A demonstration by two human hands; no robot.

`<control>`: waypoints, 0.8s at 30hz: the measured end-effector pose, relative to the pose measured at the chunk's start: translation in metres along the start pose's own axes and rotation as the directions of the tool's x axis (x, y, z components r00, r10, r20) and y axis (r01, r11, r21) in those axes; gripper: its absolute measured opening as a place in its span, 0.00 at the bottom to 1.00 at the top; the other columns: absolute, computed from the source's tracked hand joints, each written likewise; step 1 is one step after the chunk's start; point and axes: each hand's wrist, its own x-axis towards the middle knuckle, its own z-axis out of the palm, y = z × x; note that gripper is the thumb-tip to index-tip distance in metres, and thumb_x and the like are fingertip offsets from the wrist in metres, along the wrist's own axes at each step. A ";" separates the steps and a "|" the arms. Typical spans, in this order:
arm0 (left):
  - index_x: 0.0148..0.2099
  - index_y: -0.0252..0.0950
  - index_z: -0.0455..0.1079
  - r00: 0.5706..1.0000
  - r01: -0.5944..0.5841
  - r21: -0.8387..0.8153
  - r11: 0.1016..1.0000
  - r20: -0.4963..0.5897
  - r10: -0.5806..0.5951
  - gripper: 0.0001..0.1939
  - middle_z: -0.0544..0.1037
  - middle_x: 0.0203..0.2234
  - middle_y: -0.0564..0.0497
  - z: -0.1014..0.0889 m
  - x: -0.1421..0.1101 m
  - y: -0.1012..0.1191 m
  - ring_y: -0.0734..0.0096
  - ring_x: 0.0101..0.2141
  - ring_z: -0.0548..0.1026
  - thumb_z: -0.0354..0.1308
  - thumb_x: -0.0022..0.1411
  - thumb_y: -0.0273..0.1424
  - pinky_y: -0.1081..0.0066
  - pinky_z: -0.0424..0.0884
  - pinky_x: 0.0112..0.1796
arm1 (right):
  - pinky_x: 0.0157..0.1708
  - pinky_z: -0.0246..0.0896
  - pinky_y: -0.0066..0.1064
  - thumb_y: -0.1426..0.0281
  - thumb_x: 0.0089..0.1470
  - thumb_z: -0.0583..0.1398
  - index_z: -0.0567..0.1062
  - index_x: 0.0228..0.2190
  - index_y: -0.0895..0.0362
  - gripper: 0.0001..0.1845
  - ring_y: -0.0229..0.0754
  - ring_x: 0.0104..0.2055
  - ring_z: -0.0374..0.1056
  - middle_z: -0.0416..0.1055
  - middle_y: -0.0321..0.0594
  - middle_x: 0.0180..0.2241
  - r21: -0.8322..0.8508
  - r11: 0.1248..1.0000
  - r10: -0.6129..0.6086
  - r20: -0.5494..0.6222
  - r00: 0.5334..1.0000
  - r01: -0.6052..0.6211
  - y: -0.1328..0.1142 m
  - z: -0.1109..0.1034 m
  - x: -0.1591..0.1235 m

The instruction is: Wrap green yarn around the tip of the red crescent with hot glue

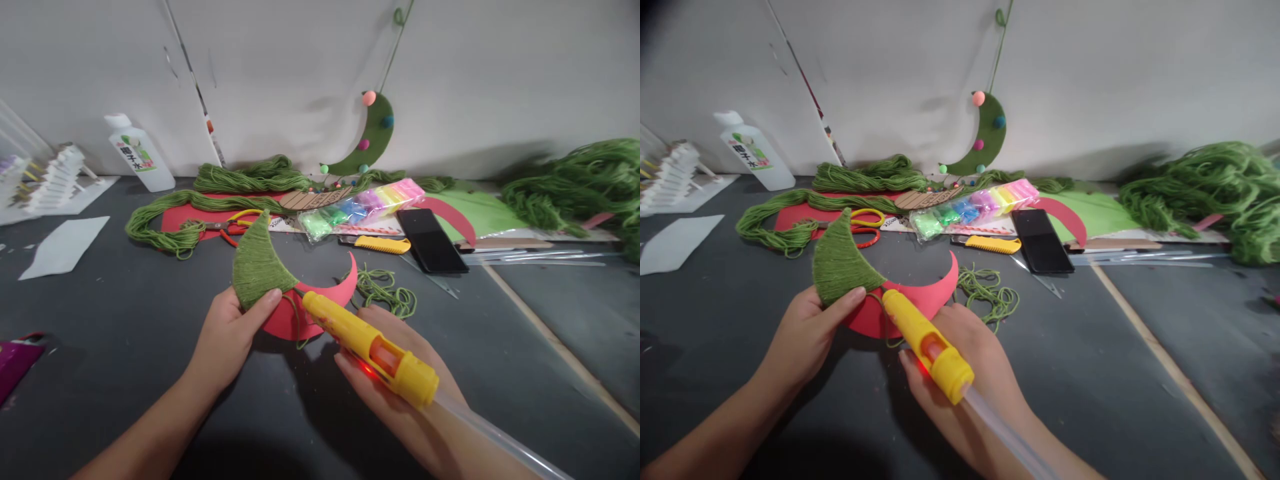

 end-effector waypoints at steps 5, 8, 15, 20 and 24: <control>0.40 0.37 0.77 1.000 -0.004 0.043 0.999 0.015 0.003 0.14 0.81 0.33 0.49 0.000 -0.001 -0.001 0.63 0.35 0.75 0.61 0.54 0.38 0.69 0.70 0.38 | 0.30 0.65 0.34 0.72 0.48 0.56 0.68 0.26 0.52 0.03 0.43 0.28 0.67 0.69 0.35 0.25 -0.014 1.000 -0.015 -0.023 1.000 0.015 0.003 0.002 -0.001; 0.40 0.37 0.77 1.000 0.000 0.056 0.998 0.013 0.000 0.14 0.81 0.32 0.49 0.000 -0.001 0.000 0.63 0.34 0.75 0.61 0.54 0.38 0.69 0.69 0.38 | 0.27 0.63 0.33 0.73 0.48 0.56 0.66 0.24 0.52 0.04 0.41 0.26 0.67 0.69 0.35 0.24 -0.047 0.999 -0.010 -0.019 1.000 0.010 0.003 0.003 -0.001; 0.37 0.36 0.77 1.000 0.005 0.029 1.000 0.003 -0.005 0.12 0.81 0.33 0.48 0.001 -0.002 0.001 0.61 0.35 0.76 0.62 0.52 0.38 0.68 0.70 0.38 | 0.30 0.65 0.35 0.71 0.48 0.54 0.67 0.26 0.51 0.03 0.43 0.29 0.67 0.70 0.36 0.26 -0.014 1.000 0.011 -0.014 1.000 -0.011 0.001 0.002 -0.001; 0.39 0.36 0.77 1.000 0.018 -0.002 1.000 0.011 -0.018 0.13 0.81 0.32 0.48 0.001 -0.002 -0.001 0.61 0.34 0.76 0.62 0.52 0.37 0.67 0.70 0.37 | 0.26 0.64 0.33 0.69 0.49 0.56 0.67 0.24 0.51 0.03 0.41 0.25 0.66 0.68 0.34 0.23 0.031 0.998 0.058 -0.025 0.998 -0.057 0.004 0.002 -0.004; 0.39 0.37 0.77 0.999 0.031 -0.023 0.999 0.012 -0.031 0.13 0.81 0.33 0.49 0.001 -0.002 -0.002 0.62 0.35 0.76 0.62 0.52 0.37 0.68 0.70 0.38 | 0.24 0.63 0.32 0.69 0.49 0.56 0.69 0.25 0.52 0.03 0.41 0.24 0.65 0.69 0.35 0.24 0.073 0.992 0.110 -0.029 0.994 -0.107 0.004 0.004 -0.005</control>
